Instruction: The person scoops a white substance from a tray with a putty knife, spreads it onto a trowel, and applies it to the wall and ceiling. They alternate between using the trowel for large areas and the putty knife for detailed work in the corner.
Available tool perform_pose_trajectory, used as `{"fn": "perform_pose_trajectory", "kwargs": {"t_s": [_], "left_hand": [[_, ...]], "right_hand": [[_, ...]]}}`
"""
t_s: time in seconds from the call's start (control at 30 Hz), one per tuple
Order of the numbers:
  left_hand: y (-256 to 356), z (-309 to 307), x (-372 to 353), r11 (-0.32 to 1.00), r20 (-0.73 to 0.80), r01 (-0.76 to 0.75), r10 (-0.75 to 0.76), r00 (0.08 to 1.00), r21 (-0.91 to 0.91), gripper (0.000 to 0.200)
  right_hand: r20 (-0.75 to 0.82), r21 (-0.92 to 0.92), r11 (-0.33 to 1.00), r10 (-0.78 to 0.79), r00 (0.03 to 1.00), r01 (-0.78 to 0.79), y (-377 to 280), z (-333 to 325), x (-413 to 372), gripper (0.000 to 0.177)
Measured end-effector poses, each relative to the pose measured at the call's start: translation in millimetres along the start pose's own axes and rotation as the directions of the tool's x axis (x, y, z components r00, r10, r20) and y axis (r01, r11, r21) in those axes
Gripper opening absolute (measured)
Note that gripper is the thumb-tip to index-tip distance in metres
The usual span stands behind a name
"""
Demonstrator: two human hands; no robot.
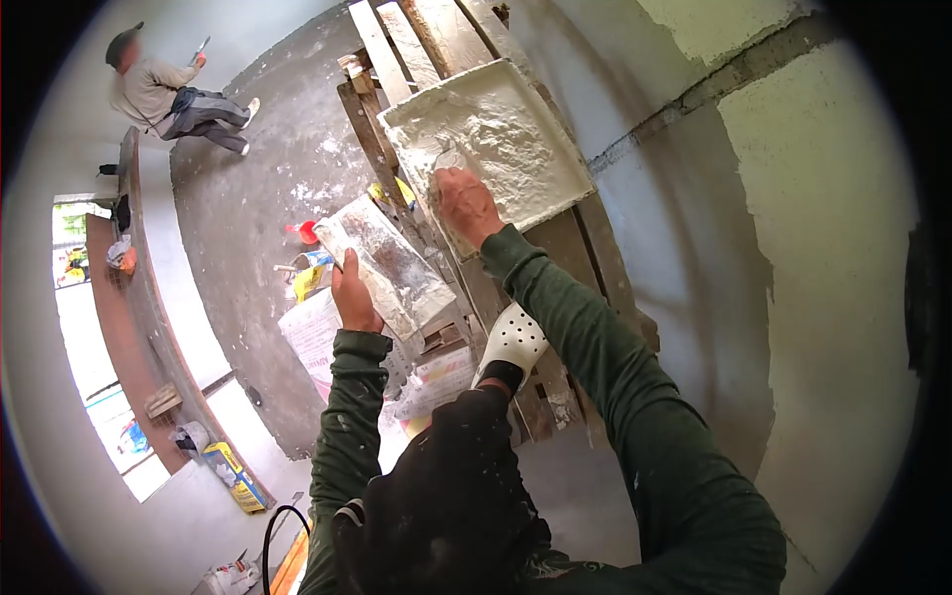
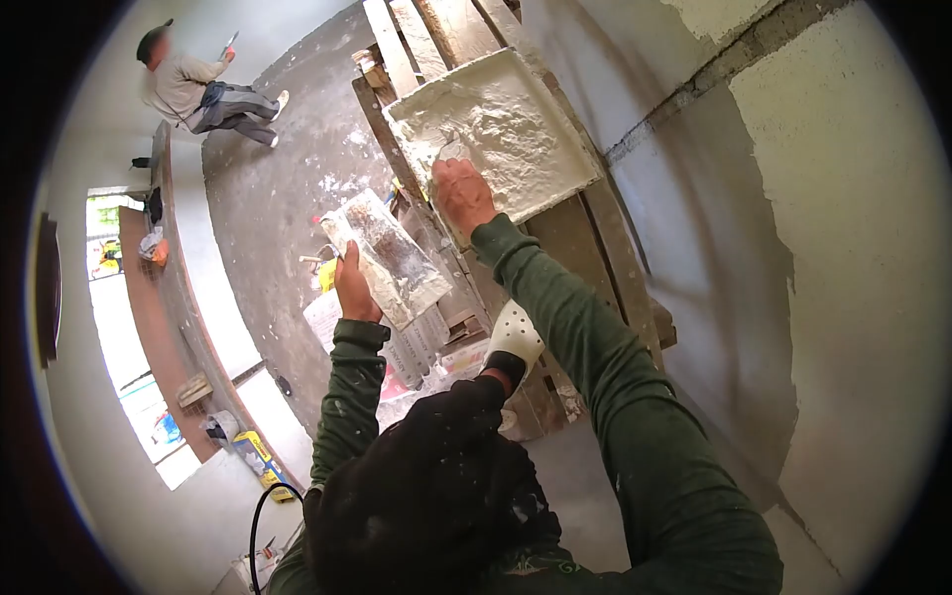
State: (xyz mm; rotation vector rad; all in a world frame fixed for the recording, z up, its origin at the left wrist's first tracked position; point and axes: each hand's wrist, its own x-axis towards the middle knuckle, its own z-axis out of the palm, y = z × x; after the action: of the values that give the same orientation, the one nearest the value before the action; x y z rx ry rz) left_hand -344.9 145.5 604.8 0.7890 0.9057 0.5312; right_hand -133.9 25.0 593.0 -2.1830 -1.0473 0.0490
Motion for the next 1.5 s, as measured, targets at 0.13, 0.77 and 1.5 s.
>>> {"fn": "perform_pose_trajectory", "kwargs": {"t_s": [0.13, 0.77, 1.5], "left_hand": [[7.0, 3.7, -5.0, 0.995, -0.016, 0.008, -0.006, 1.0, 0.096, 0.04], [30.7, 47.4, -18.1, 0.996, 0.148, -0.073, 0.064, 0.987, 0.057, 0.04], [104.6, 129.1, -67.5, 0.953, 0.533, 0.302, -0.271, 0.802, 0.03, 0.049]], "right_hand": [[0.01, 0.116, 0.986, 0.12, 0.993, -0.12, 4.9, -0.2, -2.5, 0.008], [0.513, 0.73, 0.242, 0.423, 0.747, -0.639, 31.1, -59.7, 2.3, 0.015], [-0.339, 0.075, 0.924, -0.331, 0.881, 0.376, -26.9, -160.6, -75.0, 0.028]]}}
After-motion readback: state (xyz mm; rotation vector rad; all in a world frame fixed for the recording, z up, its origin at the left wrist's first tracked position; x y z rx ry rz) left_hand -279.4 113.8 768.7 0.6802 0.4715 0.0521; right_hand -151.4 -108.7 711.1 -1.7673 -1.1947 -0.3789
